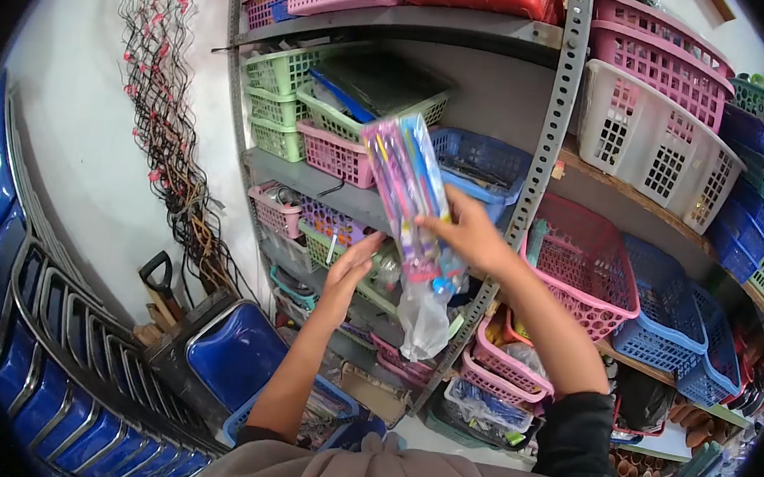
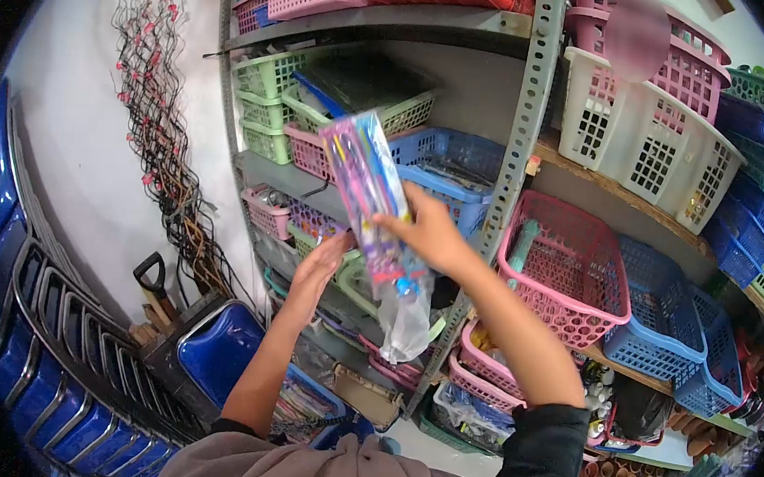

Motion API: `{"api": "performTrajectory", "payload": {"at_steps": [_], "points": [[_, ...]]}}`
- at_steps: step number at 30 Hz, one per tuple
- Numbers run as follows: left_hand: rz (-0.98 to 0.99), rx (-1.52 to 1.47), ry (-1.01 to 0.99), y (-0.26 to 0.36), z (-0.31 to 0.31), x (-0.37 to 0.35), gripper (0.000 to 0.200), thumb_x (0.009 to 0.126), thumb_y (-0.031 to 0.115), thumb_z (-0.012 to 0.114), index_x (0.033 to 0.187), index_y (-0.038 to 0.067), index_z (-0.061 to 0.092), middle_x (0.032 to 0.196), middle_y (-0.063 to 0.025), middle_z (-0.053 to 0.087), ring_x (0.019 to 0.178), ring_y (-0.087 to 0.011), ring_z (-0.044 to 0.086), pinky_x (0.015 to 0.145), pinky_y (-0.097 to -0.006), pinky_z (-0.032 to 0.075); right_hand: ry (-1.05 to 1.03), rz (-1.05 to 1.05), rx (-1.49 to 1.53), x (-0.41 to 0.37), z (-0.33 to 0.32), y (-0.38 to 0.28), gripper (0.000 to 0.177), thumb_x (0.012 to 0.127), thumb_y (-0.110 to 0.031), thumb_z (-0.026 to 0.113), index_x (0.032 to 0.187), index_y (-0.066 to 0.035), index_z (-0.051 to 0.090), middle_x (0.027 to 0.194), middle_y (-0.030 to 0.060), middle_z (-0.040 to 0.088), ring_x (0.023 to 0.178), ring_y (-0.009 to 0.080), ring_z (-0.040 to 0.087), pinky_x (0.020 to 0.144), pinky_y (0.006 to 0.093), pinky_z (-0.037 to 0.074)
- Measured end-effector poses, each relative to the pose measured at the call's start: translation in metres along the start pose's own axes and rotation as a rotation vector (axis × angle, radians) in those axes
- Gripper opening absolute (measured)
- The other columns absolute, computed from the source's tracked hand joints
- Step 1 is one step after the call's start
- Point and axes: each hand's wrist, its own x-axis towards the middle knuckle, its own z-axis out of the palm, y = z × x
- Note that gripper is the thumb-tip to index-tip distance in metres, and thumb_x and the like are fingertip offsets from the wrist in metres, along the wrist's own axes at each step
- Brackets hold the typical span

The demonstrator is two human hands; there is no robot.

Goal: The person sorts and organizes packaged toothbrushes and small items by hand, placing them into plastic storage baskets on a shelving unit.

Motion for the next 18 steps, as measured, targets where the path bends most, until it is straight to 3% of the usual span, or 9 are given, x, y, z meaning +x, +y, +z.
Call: {"api": "performTrajectory", "payload": {"at_steps": [1,3,4,5,7,8,10,14,18], "points": [[0.042,0.093,-0.049,0.002,0.002,0.016,0.047,0.094,0.011,0.045,0.14,0.001,0.039,0.145,-0.0121,0.04,0.137,-0.0232,0.033,0.112,-0.0365,0.023,0.041,-0.035,-0.197,0.015,-0.015,-0.005,0.037,0.084,-0.024,0.072,0.106,0.0,0.054,0.086,0.014,0.065,0.082,0.0104,0.061,0.073,0.0317,0.051],[0.057,0.16,-0.055,0.009,0.01,0.048,0.044,0.094,0.009,0.046,0.138,0.004,0.043,0.144,-0.0111,0.042,0.137,-0.0232,0.034,0.112,-0.036,0.024,0.118,0.004,-0.227,0.044,-0.036,-0.021,0.038,0.082,-0.028,0.072,0.099,0.001,0.053,0.076,0.0187,0.064,0.073,0.0197,0.067,0.066,0.0346,0.052],[0.127,0.275,-0.073,0.008,0.011,0.064,0.044,0.093,0.007,0.047,0.136,0.005,0.045,0.143,-0.0105,0.043,0.137,-0.0231,0.034,0.112,-0.0363,0.024,0.185,-0.059,-0.417,0.062,-0.047,-0.019,0.038,0.081,-0.027,0.073,0.095,0.001,0.052,0.074,0.0201,0.064,0.07,0.0308,0.068,0.063,0.0373,0.052],[0.199,0.389,-0.089,0.006,0.012,0.079,0.044,0.092,0.005,0.047,0.135,0.006,0.047,0.142,-0.0099,0.044,0.136,-0.023,0.034,0.112,-0.0366,0.025,0.164,0.107,-0.446,0.073,-0.054,-0.038,0.035,0.082,-0.025,0.07,0.096,0.001,0.051,0.079,0.0231,0.065,0.077,0.0336,0.068,0.065,0.0413,0.052],[0.292,0.482,-0.104,0.002,0.011,0.109,0.044,0.089,0.003,0.05,0.133,0.009,0.05,0.142,-0.0106,0.044,0.135,-0.0252,0.035,0.111,-0.0383,0.025,0.285,-0.024,-0.822,0.107,-0.066,-0.021,0.033,0.081,-0.023,0.069,0.098,0.0,0.051,0.085,0.0235,0.066,0.083,0.0331,0.068,0.069,0.0447,0.052],[0.341,0.599,-0.084,0.0,0.012,0.121,0.044,0.088,0.003,0.051,0.132,0.009,0.05,0.142,-0.011,0.043,0.134,-0.0265,0.036,0.111,-0.0386,0.026,0.291,-0.032,-0.83,0.122,-0.07,-0.014,0.033,0.081,-0.023,0.069,0.098,0.0,0.051,0.085,0.0235,0.066,0.083,0.0331,0.068,0.069,0.0447,0.052],[0.388,0.779,-0.044,0.003,0.017,0.139,0.045,0.088,0.007,0.053,0.133,0.012,0.05,0.142,-0.011,0.043,0.133,-0.0309,0.036,0.11,-0.0434,0.027,0.225,0.125,-0.985,0.148,-0.074,0.005,0.035,0.079,-0.02,0.068,0.105,-0.003,0.052,0.095,0.0232,0.066,0.092,0.0363,0.066,0.075,0.0495,0.052],[0.497,1.137,0.022,-0.021,0.02,0.172,0.049,0.087,0.015,0.056,0.135,0.013,0.046,0.144,-0.0089,0.04,0.135,-0.0313,0.032,0.111,-0.0503,0.022,0.293,0.287,-1.106,0.19,-0.076,0.077,0.033,0.077,-0.018,0.066,0.107,-0.005,0.059,0.099,0.0222,0.066,0.094,0.0413,0.063,0.08,0.0469,0.052],[0.468,1.217,-0.029,-0.046,0.018,0.184,0.052,0.086,0.02,0.059,0.135,0.014,0.045,0.141,-0.0061,0.043,0.133,-0.03,0.034,0.107,-0.0485,0.024,0.103,0.814,-1.074,0.212,-0.084,0.108,0.045,0.081,-0.019,0.063,0.124,-0.008,0.057,0.121,0.0197,0.059,0.112,0.0399,0.057,0.09,0.0573,0.047]]}}
